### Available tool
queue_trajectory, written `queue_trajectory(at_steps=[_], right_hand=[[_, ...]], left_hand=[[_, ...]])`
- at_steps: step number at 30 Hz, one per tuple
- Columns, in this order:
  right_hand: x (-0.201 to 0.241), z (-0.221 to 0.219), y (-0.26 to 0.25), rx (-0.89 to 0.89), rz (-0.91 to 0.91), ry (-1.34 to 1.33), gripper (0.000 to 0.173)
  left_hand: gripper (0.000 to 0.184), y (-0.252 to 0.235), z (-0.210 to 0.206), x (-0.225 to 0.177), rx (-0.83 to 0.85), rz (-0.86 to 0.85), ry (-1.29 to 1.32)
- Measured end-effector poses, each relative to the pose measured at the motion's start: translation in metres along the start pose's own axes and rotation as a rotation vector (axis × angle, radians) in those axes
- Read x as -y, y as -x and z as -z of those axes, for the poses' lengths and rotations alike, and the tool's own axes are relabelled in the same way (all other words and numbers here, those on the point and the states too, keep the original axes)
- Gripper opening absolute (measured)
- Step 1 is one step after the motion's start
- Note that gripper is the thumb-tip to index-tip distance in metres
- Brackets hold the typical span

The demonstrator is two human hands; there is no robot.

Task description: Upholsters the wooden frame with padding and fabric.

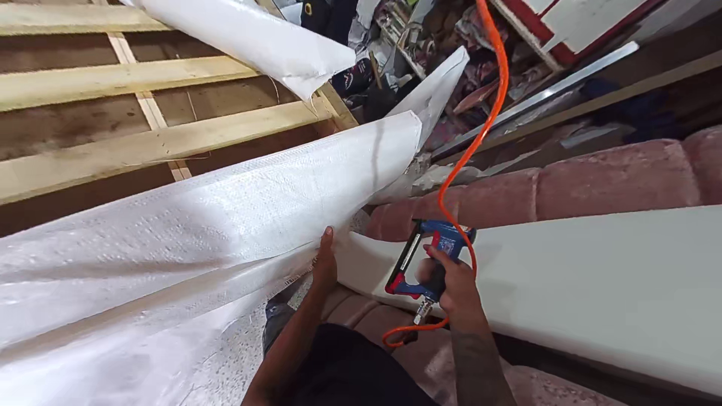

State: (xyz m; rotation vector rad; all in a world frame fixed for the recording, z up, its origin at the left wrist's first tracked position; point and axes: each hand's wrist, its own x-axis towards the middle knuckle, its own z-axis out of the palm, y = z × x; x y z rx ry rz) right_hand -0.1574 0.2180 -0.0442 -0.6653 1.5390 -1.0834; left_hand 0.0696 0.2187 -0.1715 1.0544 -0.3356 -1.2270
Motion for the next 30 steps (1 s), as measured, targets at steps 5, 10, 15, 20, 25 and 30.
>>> queue_trajectory(at_steps=[5,10,15,20,25,30], right_hand=[[-0.009,-0.001,-0.005,0.018,0.03,0.022,0.026],[-0.009,-0.011,-0.002,0.1,0.158,0.109,0.028],[-0.018,-0.025,-0.012,0.084,0.384,0.19,0.026],[-0.028,-0.042,-0.044,0.094,0.577,0.129,0.019],[-0.058,-0.074,-0.024,0.136,0.762,0.168,0.02],[-0.06,-0.092,0.006,0.153,0.853,0.311,0.045]], left_hand=[[0.049,-0.002,-0.011,-0.005,0.086,-0.023,-0.418],[0.045,-0.017,-0.008,0.009,0.066,-0.156,-0.574],[0.046,-0.019,0.001,-0.004,0.132,-0.104,-0.949],[0.05,-0.039,0.02,0.013,0.194,-0.092,-1.106],[0.045,-0.05,0.029,0.013,0.133,-0.257,-1.403],[0.032,-0.047,0.0,-0.008,0.04,0.087,-0.852]])
